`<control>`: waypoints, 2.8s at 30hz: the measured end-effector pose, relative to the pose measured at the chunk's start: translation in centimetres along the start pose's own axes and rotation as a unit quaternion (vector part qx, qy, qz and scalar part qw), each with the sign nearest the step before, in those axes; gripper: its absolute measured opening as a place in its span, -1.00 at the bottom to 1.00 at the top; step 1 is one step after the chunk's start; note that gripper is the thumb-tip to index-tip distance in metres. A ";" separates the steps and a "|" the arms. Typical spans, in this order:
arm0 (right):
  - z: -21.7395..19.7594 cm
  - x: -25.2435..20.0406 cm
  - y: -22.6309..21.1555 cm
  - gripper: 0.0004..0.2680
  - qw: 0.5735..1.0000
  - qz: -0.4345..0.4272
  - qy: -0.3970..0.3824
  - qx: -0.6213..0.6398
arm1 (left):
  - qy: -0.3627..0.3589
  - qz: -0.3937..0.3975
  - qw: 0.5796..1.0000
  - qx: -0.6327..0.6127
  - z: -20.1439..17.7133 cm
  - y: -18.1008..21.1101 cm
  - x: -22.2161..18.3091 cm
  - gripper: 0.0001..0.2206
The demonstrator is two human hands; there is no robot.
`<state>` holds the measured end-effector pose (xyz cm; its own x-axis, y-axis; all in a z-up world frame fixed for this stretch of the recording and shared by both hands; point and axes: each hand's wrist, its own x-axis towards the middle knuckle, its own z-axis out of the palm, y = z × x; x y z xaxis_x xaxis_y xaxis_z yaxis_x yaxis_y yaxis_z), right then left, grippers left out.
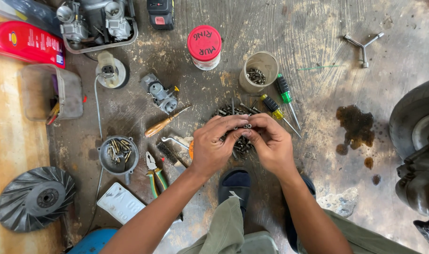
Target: Sorting through a pile of bolts and using a screwdriver on a motorcycle
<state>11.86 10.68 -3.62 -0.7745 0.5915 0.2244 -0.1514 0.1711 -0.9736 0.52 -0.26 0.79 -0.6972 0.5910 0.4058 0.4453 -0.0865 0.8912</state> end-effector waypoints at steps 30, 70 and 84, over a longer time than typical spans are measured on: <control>-6.4 1.1 2.4 -0.98 0.998 0.001 0.068 -0.016 | -0.061 -0.223 0.940 0.250 -1.9 -18.2 -4.3 -0.75; -4.9 -1.0 9.3 -0.94 0.985 0.159 0.024 -0.059 | -0.222 -0.367 0.866 0.257 1.6 -26.5 -10.0 -0.83; -6.8 -1.3 9.8 -0.96 0.978 0.198 0.056 -0.032 | -0.221 -0.405 0.850 0.255 1.5 -24.3 -8.5 -0.78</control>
<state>15.54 16.95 -13.18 -0.6920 0.7032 -0.1633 0.1882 -0.0426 -0.9812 -3.53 -1.95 -24.62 -0.6615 0.5442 -0.5160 0.1834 0.7845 0.5924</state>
